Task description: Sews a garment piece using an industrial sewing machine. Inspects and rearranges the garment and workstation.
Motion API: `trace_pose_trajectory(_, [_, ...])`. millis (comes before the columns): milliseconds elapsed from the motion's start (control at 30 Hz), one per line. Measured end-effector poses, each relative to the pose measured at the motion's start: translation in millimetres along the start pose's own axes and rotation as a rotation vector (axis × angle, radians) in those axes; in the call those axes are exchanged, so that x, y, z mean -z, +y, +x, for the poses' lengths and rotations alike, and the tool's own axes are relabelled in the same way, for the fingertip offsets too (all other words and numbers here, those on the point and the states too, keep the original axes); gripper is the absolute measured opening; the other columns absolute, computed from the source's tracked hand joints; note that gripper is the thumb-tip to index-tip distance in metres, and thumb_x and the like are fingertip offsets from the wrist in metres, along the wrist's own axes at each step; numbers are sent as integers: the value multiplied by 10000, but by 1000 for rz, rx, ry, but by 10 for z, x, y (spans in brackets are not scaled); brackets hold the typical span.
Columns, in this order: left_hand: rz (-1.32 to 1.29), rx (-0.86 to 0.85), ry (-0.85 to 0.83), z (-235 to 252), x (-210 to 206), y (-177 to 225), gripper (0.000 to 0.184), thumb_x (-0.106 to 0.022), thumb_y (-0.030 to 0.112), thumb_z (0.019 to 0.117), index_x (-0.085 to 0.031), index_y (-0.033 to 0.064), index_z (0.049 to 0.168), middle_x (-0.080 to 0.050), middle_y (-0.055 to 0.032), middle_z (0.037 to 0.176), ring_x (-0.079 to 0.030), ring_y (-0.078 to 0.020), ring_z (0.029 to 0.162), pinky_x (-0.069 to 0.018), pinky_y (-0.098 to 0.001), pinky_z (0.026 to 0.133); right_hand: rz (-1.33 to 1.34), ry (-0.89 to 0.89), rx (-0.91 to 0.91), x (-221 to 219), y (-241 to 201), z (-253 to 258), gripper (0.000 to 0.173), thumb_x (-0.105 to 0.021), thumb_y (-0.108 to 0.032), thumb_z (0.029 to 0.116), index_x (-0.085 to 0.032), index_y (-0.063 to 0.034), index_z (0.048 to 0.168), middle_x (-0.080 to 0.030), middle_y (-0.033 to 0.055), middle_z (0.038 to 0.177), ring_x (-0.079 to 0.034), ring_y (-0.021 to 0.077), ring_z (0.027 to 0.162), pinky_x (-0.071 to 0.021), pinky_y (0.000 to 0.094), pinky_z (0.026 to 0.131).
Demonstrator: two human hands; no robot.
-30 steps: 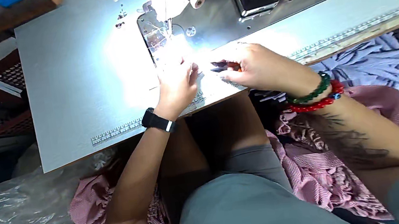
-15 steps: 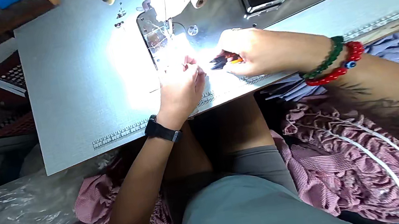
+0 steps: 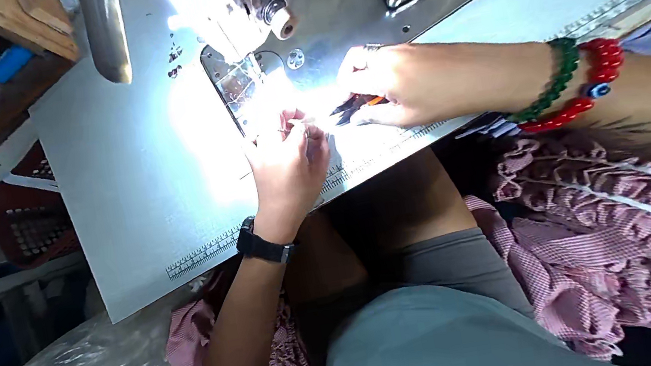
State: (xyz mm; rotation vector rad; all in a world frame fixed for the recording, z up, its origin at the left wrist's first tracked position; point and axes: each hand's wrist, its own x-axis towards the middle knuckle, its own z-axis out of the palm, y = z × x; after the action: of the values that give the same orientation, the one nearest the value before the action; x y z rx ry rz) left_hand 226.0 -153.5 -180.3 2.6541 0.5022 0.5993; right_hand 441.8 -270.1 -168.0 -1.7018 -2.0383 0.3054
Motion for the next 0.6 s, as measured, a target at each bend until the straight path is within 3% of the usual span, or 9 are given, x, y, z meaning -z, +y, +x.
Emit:
trace_pose_trajectory(100, [0, -1, -82, -30, 48, 36, 108, -645, 133, 949, -720, 93, 1016, -598, -106, 1312, -553, -263, 1234, -372, -587, 1021, -101, 59, 56, 4, 10, -13, 247, -524, -238, 984, -671, -42, 963, -624, 145, 892, -663, 330, 802, -518, 506, 676])
trace_pose_trajectory(167, [-91, 50, -116, -45, 82, 20, 119, -627, 101, 950, -710, 80, 1033, -579, -95, 1309, -524, -239, 1268, -357, -601, 1036, -116, 70, 72, 16, 20, -2, 258, -508, -278, 990, -642, -70, 919, -602, 113, 816, -649, 312, 708, -481, 503, 580])
trace_pose_trajectory(300, [-141, 89, -121, -42, 81, -28, 139, -614, 67, 948, -705, 76, 1052, -566, -89, 1278, -518, -208, 1233, -365, -535, 1010, -6, 78, 131, -75, 74, 79, 229, -555, -280, 956, -717, -134, 1028, -622, 107, 968, -654, 279, 800, -509, 468, 614])
trace_pose_trajectory(367, [-174, 93, -75, -49, 77, -40, 128, -605, 54, 972, -687, 75, 1069, -580, -71, 1226, -559, -157, 1157, -473, -389, 954, 22, 81, 168, -116, 104, 128, 230, -570, -266, 950, -740, -138, 1036, -656, 120, 1021, -669, 284, 859, -530, 466, 666])
trace_pose_trajectory(433, [-238, 104, -8, -75, 76, -75, 106, -583, 60, 1011, -649, 48, 1093, -609, -68, 1131, -589, -127, 1049, -510, -301, 876, 24, 77, 200, -130, 124, 165, 209, -569, -258, 950, -731, -128, 978, -659, 109, 969, -668, 270, 852, -529, 453, 681])
trace_pose_trajectory(500, [-288, 161, 57, -94, 90, -91, 90, -574, 103, 1038, -627, 60, 1096, -619, -35, 988, -596, -76, 868, -506, -238, 745, 16, 71, 225, -130, 130, 191, 201, -571, -262, 949, -723, -131, 932, -644, 90, 889, -658, 251, 804, -516, 440, 653])
trace_pose_trajectory(600, [-380, 212, 93, -92, 117, -100, 66, -559, 117, 1049, -616, 96, 1072, -603, 7, 936, -582, -46, 821, -496, -204, 707, 11, 50, 250, -119, 134, 222, 191, -573, -257, 964, -725, -150, 920, -617, 60, 824, -631, 222, 734, -491, 417, 605])
